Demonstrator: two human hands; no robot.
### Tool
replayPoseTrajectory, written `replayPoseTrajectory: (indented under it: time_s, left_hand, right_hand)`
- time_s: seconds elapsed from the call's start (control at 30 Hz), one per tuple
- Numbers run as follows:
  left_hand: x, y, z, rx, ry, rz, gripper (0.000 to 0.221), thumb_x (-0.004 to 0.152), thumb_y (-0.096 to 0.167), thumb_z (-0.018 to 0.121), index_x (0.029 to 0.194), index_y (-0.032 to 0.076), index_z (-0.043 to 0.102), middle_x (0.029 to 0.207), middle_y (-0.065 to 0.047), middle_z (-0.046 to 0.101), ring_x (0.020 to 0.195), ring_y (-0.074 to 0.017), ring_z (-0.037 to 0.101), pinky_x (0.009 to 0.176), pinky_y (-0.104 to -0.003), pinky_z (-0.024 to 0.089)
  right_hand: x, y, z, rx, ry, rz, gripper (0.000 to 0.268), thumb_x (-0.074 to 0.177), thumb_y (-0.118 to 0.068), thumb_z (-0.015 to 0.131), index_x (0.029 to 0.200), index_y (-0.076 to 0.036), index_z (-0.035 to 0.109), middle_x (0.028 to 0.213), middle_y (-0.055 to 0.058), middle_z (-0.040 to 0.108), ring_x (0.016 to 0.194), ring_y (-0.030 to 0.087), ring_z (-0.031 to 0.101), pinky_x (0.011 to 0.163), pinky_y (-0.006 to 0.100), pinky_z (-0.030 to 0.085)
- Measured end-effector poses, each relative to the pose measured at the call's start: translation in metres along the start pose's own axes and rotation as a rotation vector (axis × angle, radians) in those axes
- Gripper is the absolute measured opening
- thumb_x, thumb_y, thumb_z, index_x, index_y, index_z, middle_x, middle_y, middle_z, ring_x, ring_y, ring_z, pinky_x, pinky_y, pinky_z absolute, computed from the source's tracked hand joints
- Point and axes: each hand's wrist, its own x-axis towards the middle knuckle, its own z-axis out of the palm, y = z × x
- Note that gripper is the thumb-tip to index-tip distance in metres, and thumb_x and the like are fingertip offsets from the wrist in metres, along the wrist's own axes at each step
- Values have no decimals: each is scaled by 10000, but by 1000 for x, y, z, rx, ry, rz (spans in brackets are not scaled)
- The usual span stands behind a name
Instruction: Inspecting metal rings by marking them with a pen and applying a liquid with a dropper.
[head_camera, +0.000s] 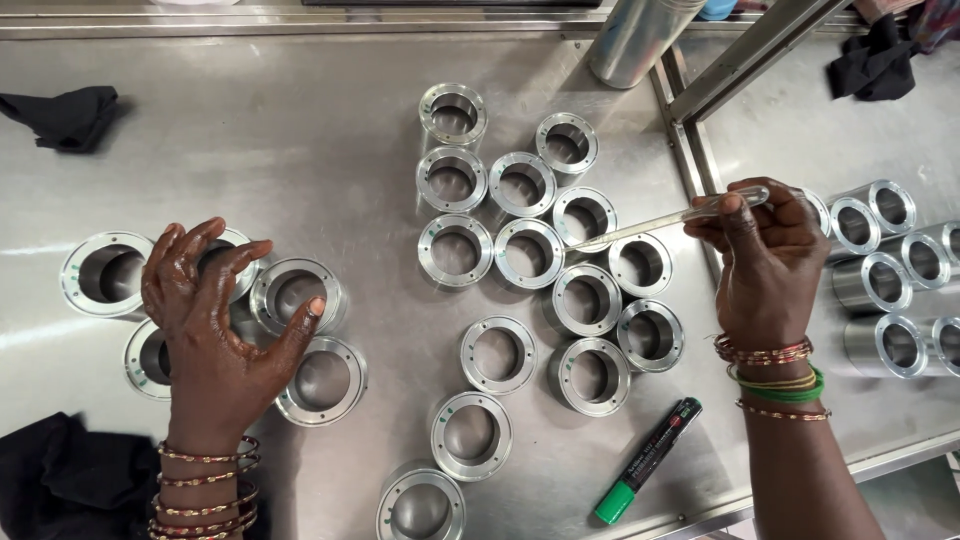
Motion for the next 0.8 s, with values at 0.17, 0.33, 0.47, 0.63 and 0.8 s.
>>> replayPoseTrajectory:
  time_s: [0.17,0.33,0.47,0.63,0.8]
  left_hand:
    - [0,0,2,11,-11,-2,598,818,412,848,1299,116,652,1561,-92,433,1591,-344,227,1308,-585,185]
    - [5,13,7,17,-13,15,606,806,442,841,1289,128,653,1559,-104,429,1578,-366,229,1298,-591,194]
    - [22,48,31,-4,-67,87,634,791,500,831,1278,135,653,1546,-140,421,1547,-380,233,1271,-598,197]
    - [65,81,80,52,-185,166,735,763,596,817,1312,141,636,1525,-195,400,1506,-418,206,1199,-650,163]
    - [112,92,139,184,-470,205,1121,641,738,803,1494,118,425,1599,-275,211,1491,-484,75,1127,-729,62]
  right_hand:
    - [2,1,2,-65,-22,-37,229,1076,-150,743,1219,-1,644,1053,119,746,954,201,753,908,348,660]
    - [3,3,6,-87,-24,-22,239,1061,-150,739,1219,1,639,1072,137,749,953,201,752,880,331,651]
    - [6,2,7,-101,-36,-54,225,1070,-126,729,1221,9,630,1084,141,746,976,197,752,896,334,656]
    - [10,-1,11,-173,-79,-128,208,1090,-112,713,1224,14,618,1091,133,736,1011,199,755,906,338,662]
    - [20,-22,8,-109,-51,-162,237,1107,-142,735,1247,6,614,1054,139,750,944,193,761,878,329,663]
